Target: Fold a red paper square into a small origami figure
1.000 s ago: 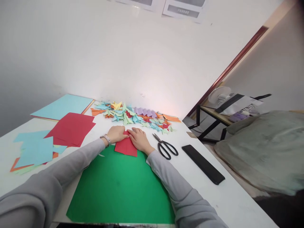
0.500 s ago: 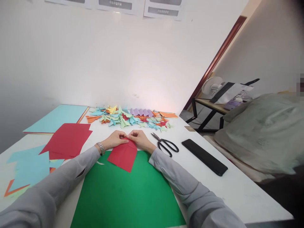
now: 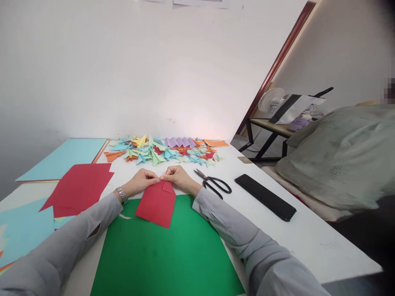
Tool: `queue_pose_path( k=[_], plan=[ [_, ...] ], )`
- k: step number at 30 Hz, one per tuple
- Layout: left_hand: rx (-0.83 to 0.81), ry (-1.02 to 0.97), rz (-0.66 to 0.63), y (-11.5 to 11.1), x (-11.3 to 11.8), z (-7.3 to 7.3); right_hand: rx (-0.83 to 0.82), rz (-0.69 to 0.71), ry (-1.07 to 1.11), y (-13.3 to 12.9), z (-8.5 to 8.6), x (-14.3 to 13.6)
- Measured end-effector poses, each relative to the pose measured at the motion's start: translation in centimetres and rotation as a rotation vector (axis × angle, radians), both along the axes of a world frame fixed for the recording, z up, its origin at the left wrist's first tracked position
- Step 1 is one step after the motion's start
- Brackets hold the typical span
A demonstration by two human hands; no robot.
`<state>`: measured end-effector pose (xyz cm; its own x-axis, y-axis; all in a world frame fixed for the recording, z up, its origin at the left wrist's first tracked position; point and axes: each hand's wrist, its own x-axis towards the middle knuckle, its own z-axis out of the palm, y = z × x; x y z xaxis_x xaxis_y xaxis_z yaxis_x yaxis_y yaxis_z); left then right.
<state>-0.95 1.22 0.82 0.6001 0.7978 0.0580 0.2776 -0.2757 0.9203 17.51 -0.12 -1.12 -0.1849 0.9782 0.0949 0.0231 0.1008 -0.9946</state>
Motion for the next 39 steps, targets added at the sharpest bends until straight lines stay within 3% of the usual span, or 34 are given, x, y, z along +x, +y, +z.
queue_pose_path(
  k=[6,11,15,20,30,39],
  plan=[
    [0.056,0.030,0.054,-0.1,0.0,-0.1,0.111,-0.094,-0.117,-0.5,-0.5,-0.4],
    [0.159,0.012,0.069,0.1,0.2,-0.6,0.598,-0.229,-0.653,-1.5,-0.7,-0.6],
    [0.236,0.016,0.049,0.3,0.2,-0.8,0.707,-0.199,-0.951,-1.9,-0.5,-0.6],
    [0.241,0.037,0.034,0.3,0.2,-0.7,0.668,-0.137,-0.937,-1.6,-0.6,-0.5],
    [0.314,0.085,0.025,0.2,0.3,-1.1,0.752,-0.103,-0.895,-1.5,-1.2,-0.2],
    [0.154,0.051,0.026,0.0,0.3,-1.3,0.665,-0.072,-0.721,-1.8,-1.0,-0.1]
  ],
)
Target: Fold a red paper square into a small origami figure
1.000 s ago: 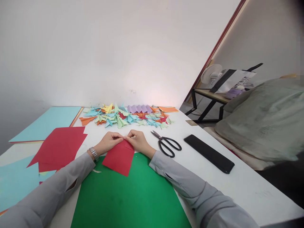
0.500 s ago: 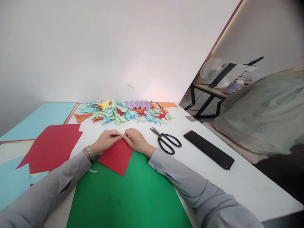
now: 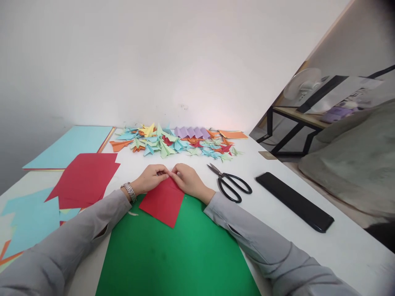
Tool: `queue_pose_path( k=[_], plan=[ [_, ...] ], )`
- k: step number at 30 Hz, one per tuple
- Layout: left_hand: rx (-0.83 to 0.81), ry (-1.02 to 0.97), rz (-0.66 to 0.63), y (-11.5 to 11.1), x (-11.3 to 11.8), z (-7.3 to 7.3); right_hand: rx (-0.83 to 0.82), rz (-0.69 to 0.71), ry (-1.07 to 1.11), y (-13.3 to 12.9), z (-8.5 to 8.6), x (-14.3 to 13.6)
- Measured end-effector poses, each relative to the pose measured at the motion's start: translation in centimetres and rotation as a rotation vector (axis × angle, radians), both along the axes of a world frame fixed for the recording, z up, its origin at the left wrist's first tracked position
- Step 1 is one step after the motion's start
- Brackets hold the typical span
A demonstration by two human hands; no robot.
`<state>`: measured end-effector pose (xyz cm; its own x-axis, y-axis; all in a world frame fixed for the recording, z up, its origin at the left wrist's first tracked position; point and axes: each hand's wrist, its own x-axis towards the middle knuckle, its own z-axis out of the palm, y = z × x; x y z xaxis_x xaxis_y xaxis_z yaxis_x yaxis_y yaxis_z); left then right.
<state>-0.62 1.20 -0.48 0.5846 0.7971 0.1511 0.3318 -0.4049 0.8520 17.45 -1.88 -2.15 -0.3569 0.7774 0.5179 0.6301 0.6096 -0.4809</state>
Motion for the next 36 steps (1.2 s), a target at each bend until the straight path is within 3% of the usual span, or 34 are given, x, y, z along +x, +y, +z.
queue_pose_path(
  k=[9,19,26,30,33,36],
  plan=[
    [-0.154,-0.012,0.006,0.0,0.2,0.5,-0.507,0.056,0.439,1.1,-0.3,0.2],
    [-0.282,-0.131,0.028,0.0,-0.1,1.4,-0.632,0.073,0.730,1.4,0.0,0.8],
    [-0.375,-0.329,0.069,0.6,-0.4,0.6,-0.750,0.100,1.061,1.2,0.5,1.0],
    [-0.380,-0.420,0.099,0.7,-0.3,0.6,-0.762,0.111,1.071,1.2,0.5,1.0],
    [-0.350,-0.477,0.111,0.5,-0.3,0.9,-0.721,0.104,0.963,1.3,0.3,1.0],
    [-0.310,-0.323,0.058,0.2,-0.2,1.0,-0.680,0.096,0.765,1.2,0.1,0.9]
  ],
)
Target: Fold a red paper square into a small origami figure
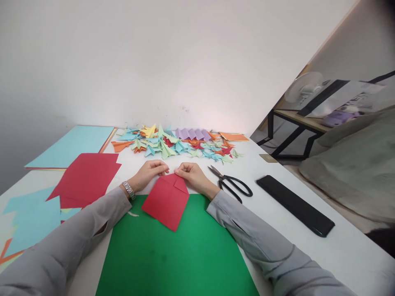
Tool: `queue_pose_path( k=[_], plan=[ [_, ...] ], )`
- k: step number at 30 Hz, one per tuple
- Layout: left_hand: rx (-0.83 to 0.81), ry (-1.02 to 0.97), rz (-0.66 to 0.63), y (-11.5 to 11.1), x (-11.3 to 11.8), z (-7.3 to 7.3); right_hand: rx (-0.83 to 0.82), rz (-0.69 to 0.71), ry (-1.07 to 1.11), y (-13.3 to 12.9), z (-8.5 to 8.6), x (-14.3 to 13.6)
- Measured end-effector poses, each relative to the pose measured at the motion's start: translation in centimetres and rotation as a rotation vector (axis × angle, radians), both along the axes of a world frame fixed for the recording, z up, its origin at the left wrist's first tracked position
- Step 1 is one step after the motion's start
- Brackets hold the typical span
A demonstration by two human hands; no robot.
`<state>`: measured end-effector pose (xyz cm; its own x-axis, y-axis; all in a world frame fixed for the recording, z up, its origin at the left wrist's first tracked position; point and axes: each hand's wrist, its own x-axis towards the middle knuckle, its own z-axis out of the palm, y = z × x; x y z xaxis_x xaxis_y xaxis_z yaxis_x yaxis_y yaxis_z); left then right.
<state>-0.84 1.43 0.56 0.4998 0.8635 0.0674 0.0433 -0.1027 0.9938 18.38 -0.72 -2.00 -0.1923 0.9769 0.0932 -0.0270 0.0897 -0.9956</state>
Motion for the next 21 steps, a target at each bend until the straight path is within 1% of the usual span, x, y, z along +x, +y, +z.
queue_pose_path(
  k=[3,5,11,21],
  plan=[
    [0.046,0.192,-0.121,-0.19,0.09,-0.10,0.046,0.044,-0.116,-0.14,-0.04,-0.20],
    [0.070,0.238,-0.154,-0.23,0.15,-0.19,0.075,0.073,-0.156,-0.22,0.00,-0.33],
    [0.124,0.298,-0.178,-0.19,0.34,-0.31,0.120,0.135,-0.253,-0.32,0.19,-0.43],
    [0.119,0.306,-0.197,-0.05,0.41,-0.20,0.097,0.176,-0.247,-0.34,0.56,-0.27]
  ],
)
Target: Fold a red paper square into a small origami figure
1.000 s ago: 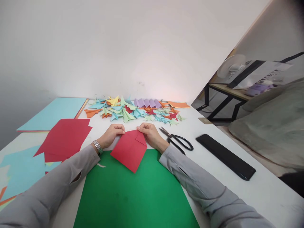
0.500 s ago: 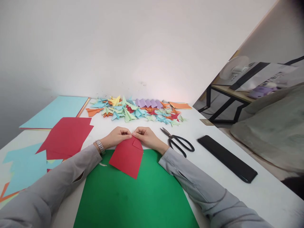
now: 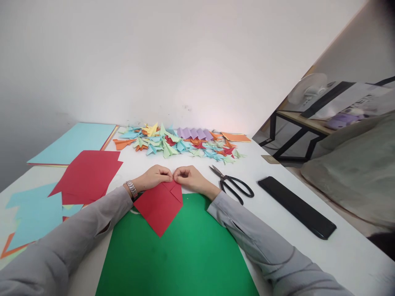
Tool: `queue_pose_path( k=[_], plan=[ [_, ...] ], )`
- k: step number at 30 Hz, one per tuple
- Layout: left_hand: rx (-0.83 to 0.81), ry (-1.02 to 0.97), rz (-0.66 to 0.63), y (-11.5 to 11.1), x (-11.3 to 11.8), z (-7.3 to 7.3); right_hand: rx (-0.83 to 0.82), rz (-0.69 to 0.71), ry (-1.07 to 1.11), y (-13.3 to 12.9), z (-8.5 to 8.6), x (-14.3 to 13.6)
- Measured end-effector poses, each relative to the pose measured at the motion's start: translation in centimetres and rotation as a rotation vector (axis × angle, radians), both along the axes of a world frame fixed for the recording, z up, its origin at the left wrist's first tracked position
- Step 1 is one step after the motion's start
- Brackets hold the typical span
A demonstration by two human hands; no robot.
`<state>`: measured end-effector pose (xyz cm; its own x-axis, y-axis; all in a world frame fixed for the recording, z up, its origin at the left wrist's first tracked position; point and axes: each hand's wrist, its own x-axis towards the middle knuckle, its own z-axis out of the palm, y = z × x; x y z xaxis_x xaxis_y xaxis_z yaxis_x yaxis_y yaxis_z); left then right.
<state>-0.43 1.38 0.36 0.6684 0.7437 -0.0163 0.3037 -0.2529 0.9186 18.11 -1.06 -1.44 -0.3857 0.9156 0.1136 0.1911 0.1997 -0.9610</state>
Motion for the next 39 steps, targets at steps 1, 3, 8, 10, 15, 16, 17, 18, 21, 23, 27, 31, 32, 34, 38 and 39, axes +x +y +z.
queue_pose_path(
  k=[1,3,8,10,15,16,17,18,21,23,27,31,32,34,38,39],
  plan=[
    [-0.003,-0.005,-0.001,0.01,-0.03,0.05,-0.007,0.002,0.007,0.01,0.03,0.02],
    [-0.010,-0.016,0.002,0.02,-0.11,0.20,-0.027,-0.001,0.025,0.06,0.04,0.08],
    [-0.075,-0.051,0.031,0.00,-0.28,0.59,-0.090,-0.022,0.098,0.23,-0.25,0.34],
    [-0.105,-0.063,0.038,0.01,-0.32,0.64,-0.105,-0.026,0.126,0.28,-0.37,0.44],
    [-0.118,-0.088,0.067,0.16,-0.38,0.35,-0.125,-0.042,0.180,0.27,-0.31,0.60],
    [-0.105,-0.094,0.079,0.22,-0.38,0.23,-0.123,-0.054,0.191,0.26,-0.27,0.62],
    [-0.090,-0.101,0.092,0.29,-0.36,0.11,-0.122,-0.070,0.204,0.24,-0.23,0.64],
    [-0.073,-0.104,0.106,0.36,-0.35,-0.01,-0.123,-0.089,0.221,0.23,-0.20,0.64],
    [-0.049,-0.094,0.145,0.52,-0.26,-0.23,-0.129,-0.145,0.268,0.25,-0.16,0.61],
    [-0.057,-0.088,0.164,0.55,-0.19,-0.24,-0.131,-0.180,0.284,0.28,-0.17,0.58],
    [-0.079,-0.101,0.201,0.45,-0.03,-0.08,-0.155,-0.202,0.307,0.36,-0.22,0.52],
    [-0.131,-0.136,0.282,0.21,0.08,-0.02,-0.196,-0.223,0.433,0.49,-0.31,0.45],
    [-0.166,-0.161,0.299,0.15,0.08,-0.03,-0.200,-0.236,0.467,0.53,-0.33,0.44],
    [-0.241,-0.205,0.303,0.05,0.03,-0.06,-0.203,-0.252,0.504,0.60,-0.39,0.44],
    [-0.233,-0.185,0.231,0.01,-0.11,-0.05,-0.182,-0.230,0.440,0.59,-0.52,0.44],
    [-0.204,-0.166,0.209,0.02,-0.13,-0.03,-0.167,-0.219,0.403,0.56,-0.56,0.44]
  ],
)
